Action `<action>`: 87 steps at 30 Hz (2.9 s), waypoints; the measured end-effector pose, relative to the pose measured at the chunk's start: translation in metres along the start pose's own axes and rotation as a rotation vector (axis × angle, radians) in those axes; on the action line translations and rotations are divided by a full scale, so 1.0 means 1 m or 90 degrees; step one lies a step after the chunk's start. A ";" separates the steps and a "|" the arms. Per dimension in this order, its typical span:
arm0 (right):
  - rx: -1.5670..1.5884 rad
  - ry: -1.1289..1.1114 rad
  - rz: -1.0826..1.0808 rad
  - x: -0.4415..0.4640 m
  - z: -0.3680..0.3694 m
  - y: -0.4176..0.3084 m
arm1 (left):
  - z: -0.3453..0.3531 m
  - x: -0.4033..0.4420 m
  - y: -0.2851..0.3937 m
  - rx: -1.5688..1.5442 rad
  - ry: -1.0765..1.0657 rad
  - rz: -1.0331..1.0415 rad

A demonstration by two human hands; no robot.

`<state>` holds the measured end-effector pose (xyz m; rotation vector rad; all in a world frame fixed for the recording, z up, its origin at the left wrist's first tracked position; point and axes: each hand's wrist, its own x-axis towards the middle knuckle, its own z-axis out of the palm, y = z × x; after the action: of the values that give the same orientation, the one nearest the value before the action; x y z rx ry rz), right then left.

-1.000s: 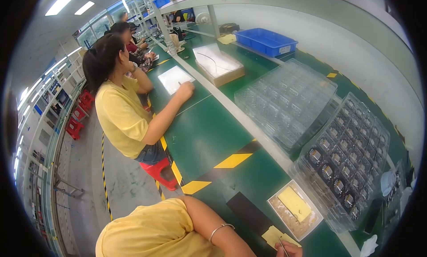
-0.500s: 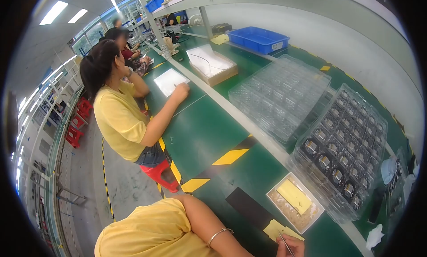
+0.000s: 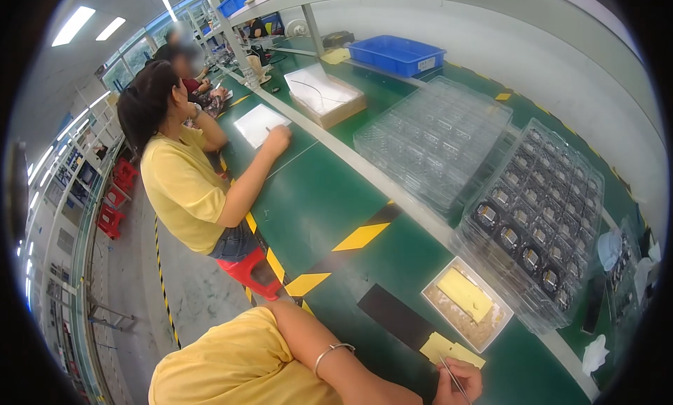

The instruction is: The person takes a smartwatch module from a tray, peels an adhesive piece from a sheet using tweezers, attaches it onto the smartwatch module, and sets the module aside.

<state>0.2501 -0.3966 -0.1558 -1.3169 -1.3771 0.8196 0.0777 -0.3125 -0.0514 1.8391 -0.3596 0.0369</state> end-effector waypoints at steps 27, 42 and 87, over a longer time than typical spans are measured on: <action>0.033 0.083 -0.069 -0.001 0.011 -0.003 | 0.030 0.016 -0.033 -0.067 0.173 0.261; -0.036 0.068 -0.039 -0.002 0.007 -0.006 | 0.013 0.029 -0.036 -0.141 0.106 0.291; -0.190 -0.020 -0.087 0.005 0.005 -0.012 | 0.013 0.029 -0.047 -0.229 0.055 0.311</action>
<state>0.2428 -0.3931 -0.1448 -1.4196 -1.6424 0.5596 0.1159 -0.3197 -0.0933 1.3576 -0.6993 0.3639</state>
